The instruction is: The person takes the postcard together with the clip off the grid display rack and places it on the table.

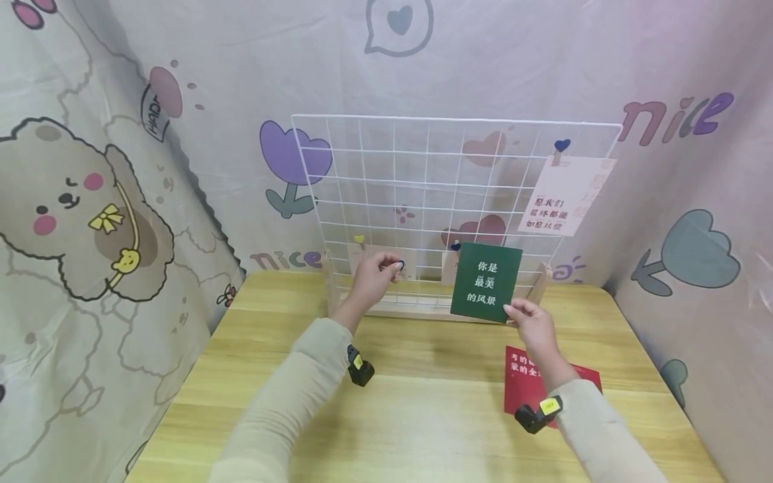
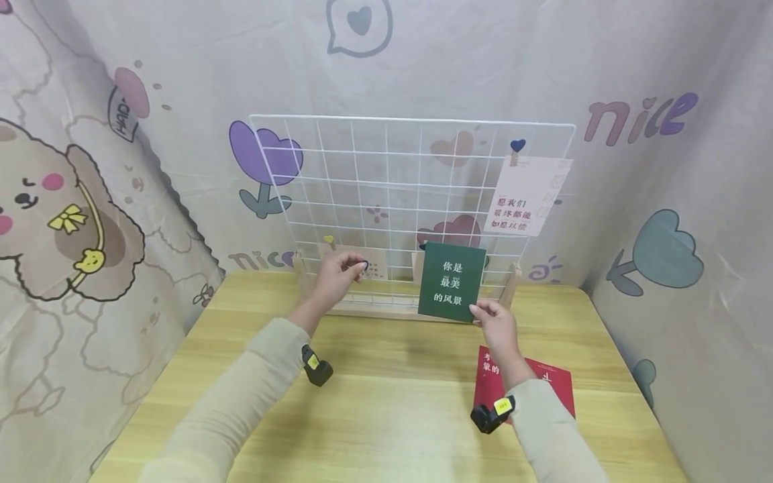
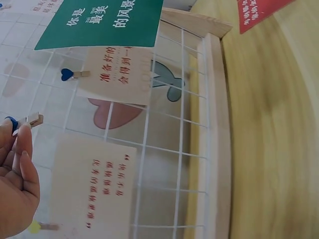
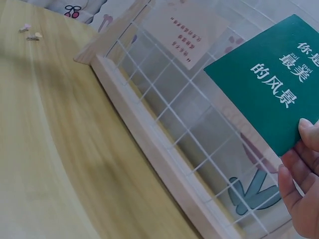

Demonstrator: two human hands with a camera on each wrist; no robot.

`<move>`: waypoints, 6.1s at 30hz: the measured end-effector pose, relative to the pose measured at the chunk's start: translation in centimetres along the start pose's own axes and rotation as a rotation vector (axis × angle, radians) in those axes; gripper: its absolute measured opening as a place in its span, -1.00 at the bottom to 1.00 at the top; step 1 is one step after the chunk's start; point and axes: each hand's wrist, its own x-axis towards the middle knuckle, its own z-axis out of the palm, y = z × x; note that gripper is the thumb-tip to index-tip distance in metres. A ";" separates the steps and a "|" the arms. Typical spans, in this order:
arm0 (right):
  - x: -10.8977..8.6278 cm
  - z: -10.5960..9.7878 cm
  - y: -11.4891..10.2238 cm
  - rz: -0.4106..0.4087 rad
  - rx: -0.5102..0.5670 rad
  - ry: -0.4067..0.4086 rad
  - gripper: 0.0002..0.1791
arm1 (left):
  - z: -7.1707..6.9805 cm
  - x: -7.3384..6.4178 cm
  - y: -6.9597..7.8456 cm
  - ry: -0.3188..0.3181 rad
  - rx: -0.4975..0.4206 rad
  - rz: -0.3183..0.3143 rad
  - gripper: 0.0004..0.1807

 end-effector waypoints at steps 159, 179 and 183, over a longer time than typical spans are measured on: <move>-4.1 3.0 10.9 0.310 -0.492 -0.081 -0.88 | -7.0 -7.6 -19.4 0.049 0.312 -0.516 -0.78; -3.9 2.6 10.5 0.343 -0.393 -0.075 -0.85 | -7.7 -7.3 -18.0 0.034 0.420 -0.464 -0.77; -3.6 2.4 10.8 0.313 -0.368 -0.076 -0.84 | -8.1 -7.4 -17.7 0.046 0.379 -0.473 -0.76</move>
